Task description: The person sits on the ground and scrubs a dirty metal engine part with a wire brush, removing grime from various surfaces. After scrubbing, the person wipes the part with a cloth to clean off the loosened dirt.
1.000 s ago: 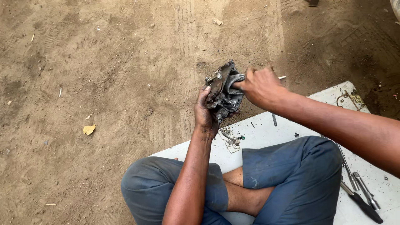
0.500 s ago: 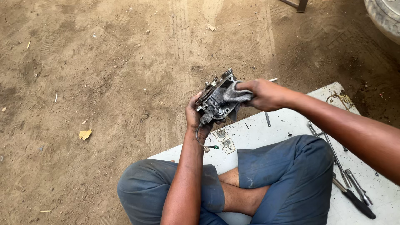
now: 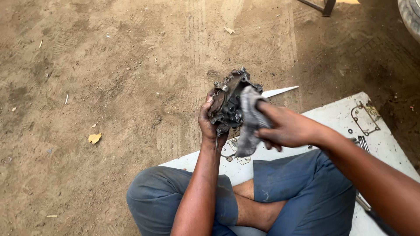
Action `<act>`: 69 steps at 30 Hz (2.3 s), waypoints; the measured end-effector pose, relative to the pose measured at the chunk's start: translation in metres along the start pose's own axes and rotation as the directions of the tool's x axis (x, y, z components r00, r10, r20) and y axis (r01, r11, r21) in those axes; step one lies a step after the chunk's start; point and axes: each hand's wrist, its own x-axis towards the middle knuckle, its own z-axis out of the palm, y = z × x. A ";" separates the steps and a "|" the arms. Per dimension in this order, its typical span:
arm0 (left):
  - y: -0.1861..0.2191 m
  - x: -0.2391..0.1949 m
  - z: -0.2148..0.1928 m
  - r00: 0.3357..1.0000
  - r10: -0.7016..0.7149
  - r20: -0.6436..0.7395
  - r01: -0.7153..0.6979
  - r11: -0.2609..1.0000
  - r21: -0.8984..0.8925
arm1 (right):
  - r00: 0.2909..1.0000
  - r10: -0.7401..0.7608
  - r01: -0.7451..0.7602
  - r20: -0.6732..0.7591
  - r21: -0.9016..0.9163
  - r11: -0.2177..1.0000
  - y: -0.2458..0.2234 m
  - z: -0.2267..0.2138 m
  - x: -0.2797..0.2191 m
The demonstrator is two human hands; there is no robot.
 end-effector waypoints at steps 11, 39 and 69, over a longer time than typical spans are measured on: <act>0.001 -0.001 -0.013 0.999 -0.029 0.044 0.031 0.998 -0.050 | 0.959 -0.155 0.151 0.236 0.034 0.988 -0.018 0.009 0.022; -0.003 -0.001 0.000 0.978 -0.197 -0.068 0.208 0.955 0.210 | 0.987 0.134 -0.148 -0.089 -0.167 0.975 -0.015 0.023 0.012; -0.014 -0.001 -0.006 0.948 -0.266 -0.174 0.315 0.851 0.420 | 0.983 -0.046 -0.096 -0.175 -0.720 0.687 0.014 0.026 0.016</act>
